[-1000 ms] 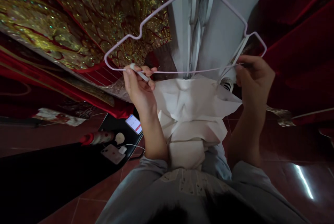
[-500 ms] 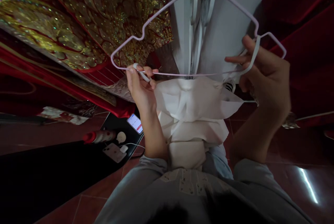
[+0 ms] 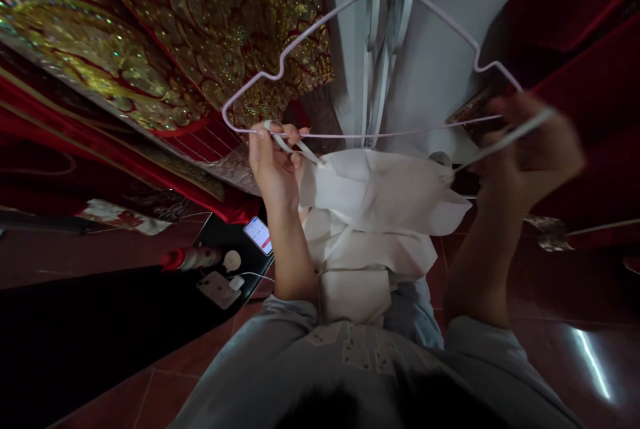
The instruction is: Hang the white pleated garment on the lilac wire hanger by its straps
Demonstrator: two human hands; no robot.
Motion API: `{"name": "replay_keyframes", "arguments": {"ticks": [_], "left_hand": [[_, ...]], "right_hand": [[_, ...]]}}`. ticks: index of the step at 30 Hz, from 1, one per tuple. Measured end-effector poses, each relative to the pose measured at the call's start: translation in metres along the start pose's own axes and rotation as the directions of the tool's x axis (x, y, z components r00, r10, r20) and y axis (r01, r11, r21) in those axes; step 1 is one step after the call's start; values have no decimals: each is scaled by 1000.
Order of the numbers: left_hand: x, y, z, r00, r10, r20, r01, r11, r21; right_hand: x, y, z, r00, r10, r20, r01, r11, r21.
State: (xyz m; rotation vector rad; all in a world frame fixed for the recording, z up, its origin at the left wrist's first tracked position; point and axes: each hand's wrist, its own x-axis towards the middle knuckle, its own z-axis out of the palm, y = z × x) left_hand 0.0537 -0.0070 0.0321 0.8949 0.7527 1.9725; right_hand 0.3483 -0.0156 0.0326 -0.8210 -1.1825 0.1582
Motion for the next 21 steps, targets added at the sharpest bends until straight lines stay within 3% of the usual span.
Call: {"name": "replay_keyframes", "arguments": {"ticks": [2,4,7,10,12,13,15,17,18,21], "left_hand": [[-3,-2,0,1000,-20,16,20,1000,5],[-5,-5,-5,1000,-21,15,20,999,34],[-4,-8,-22,993,96,-65,-88,990,114],[5,-7,-46,922,333,-199,-281,927,250],[14,0,-55,874,442,-200,-368,873,321],[18,5,-56,875,456,-162,-387,861,331],[27,20,-48,917,398,-20,-372,874,311],[36,38,-31,959,225,172,-269,914,305],[41,47,-21,959,136,248,-216,918,332],[54,67,3,968,-70,240,-45,896,442]], "right_hand": [[-8,-7,2,938,156,308,-121,984,-129],[-11,-6,2,870,212,446,-131,970,-205],[-11,2,-2,890,184,418,-113,976,-188],[-12,8,-8,904,165,396,-107,981,-164],[-13,8,-11,899,156,408,-100,983,-155],[-14,8,-11,895,155,418,-99,983,-152],[-15,8,-9,885,165,435,-103,981,-162],[-16,8,-7,886,168,432,-100,979,-177],[-16,9,-6,890,164,426,-95,979,-178],[-19,9,-3,897,138,421,-80,985,-152]]}}
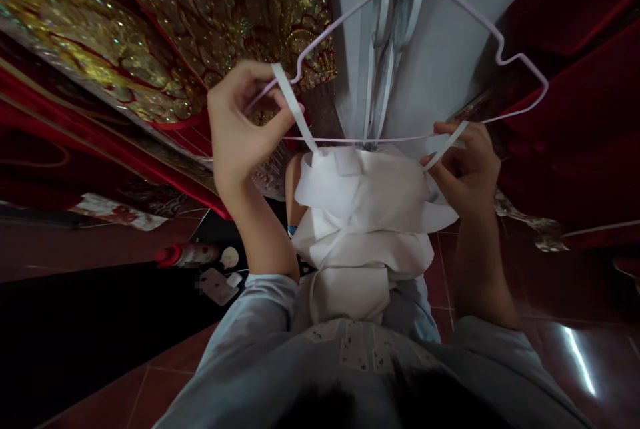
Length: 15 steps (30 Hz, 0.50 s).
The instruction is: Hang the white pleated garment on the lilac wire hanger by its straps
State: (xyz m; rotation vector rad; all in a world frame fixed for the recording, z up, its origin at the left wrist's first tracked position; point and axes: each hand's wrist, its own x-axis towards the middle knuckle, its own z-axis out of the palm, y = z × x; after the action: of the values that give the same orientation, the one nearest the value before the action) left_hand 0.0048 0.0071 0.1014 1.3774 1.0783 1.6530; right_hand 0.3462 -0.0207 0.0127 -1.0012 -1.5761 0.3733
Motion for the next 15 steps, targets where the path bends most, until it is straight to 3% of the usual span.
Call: {"name": "replay_keyframes", "arguments": {"ticks": [3,5,6,8,10,11,13,14,15], "left_hand": [[7,3,5,998,56,7,-56,998,24],[2,-8,9,984,138,-109,-146,987,-62],[-2,-15,12,971,117,-209,-150,978,-148],[-14,-30,20,937,-64,-343,-71,928,-366],[-27,-43,28,922,-213,-323,18,858,-513],[-33,-48,32,931,-223,-288,36,844,-535],[-42,-55,36,955,-161,-249,13,861,-508],[-45,-57,36,961,-125,-248,-9,879,-476],[-46,-58,36,962,-100,-253,-23,896,-443]], "right_hand": [[-3,-2,2,1000,2,-2,-2,1000,2],[-6,-4,3,1000,11,-12,-12,1000,-9],[-7,-5,5,1000,18,-12,-18,1000,-16],[-8,-7,7,1000,24,-1,-24,999,-22],[-8,-8,9,1000,15,17,-14,999,-32],[-8,-7,9,1000,-9,-9,9,999,-43],[-3,-2,3,978,-73,-197,57,995,-84],[2,3,-2,934,-102,-342,68,992,-111],[7,8,-9,860,-130,-493,73,988,-133]]}}
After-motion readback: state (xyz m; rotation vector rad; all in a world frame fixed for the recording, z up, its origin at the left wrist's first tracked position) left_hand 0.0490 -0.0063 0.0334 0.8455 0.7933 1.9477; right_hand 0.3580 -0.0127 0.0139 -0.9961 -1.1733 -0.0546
